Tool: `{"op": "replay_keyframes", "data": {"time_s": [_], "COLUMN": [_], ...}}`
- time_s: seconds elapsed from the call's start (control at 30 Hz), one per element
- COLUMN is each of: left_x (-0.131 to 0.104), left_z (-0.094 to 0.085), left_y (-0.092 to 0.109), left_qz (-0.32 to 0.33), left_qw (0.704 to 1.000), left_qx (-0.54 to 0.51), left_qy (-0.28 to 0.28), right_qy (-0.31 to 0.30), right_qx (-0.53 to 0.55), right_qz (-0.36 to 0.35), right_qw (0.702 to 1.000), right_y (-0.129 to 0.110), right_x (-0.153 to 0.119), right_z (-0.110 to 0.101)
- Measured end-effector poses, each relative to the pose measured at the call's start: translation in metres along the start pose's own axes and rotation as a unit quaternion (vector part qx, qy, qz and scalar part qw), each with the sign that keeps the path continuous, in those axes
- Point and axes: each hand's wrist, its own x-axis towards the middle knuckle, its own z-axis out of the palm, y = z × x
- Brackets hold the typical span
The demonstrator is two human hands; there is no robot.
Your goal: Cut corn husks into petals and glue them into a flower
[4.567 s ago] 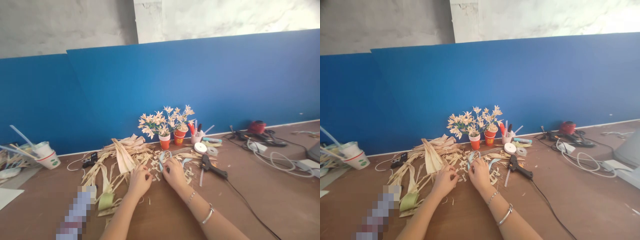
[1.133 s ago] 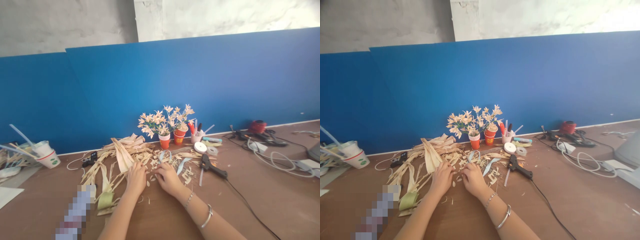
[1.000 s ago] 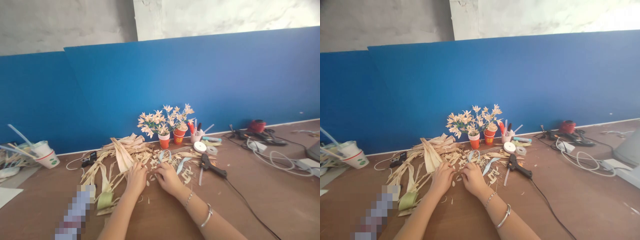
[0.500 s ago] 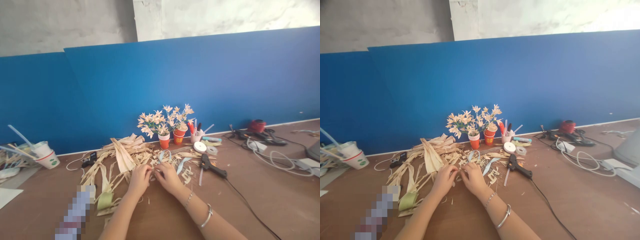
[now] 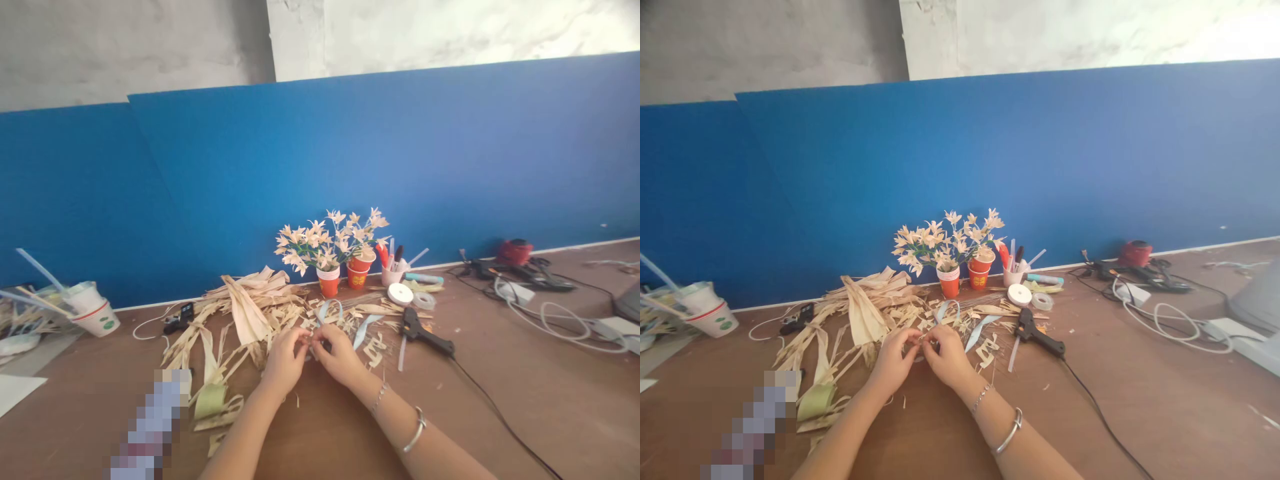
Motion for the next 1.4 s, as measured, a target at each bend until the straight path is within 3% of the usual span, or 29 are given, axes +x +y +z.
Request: {"op": "replay_keyframes", "data": {"time_s": [0.27, 0.43, 0.57, 0.8, 1.13, 1.4], "left_x": [0.0018, 0.0042, 0.0042, 0.0038, 0.0029, 0.0013], "left_z": [-0.0033, -0.0031, -0.0019, -0.0036, -0.0019, -0.0021], "left_y": [-0.0002, -0.0026, -0.004, 0.0003, 0.0008, 0.001], "left_qz": [0.031, 0.003, -0.005, 0.012, -0.001, -0.016], "left_qw": [0.999, 1.0, 0.999, 1.0, 1.0, 0.999], "left_qx": [0.013, -0.025, -0.034, -0.013, 0.001, -0.045], "left_qy": [-0.007, 0.002, 0.013, 0.011, -0.011, -0.01], "right_qy": [0.013, 0.023, 0.02, 0.008, 0.007, 0.003], "right_qx": [0.037, 0.035, 0.037, 0.06, 0.022, 0.046], "right_qz": [-0.035, -0.053, -0.039, 0.043, -0.037, 0.0], "right_qw": [0.999, 0.998, 0.998, 0.997, 0.999, 0.999], "right_y": [0.0005, 0.0006, 0.001, 0.0032, -0.0011, 0.0015], "right_x": [0.0015, 0.0023, 0.0017, -0.0004, 0.001, 0.0018], "right_z": [-0.0048, -0.0057, -0.005, 0.0002, -0.0049, -0.0041]}}
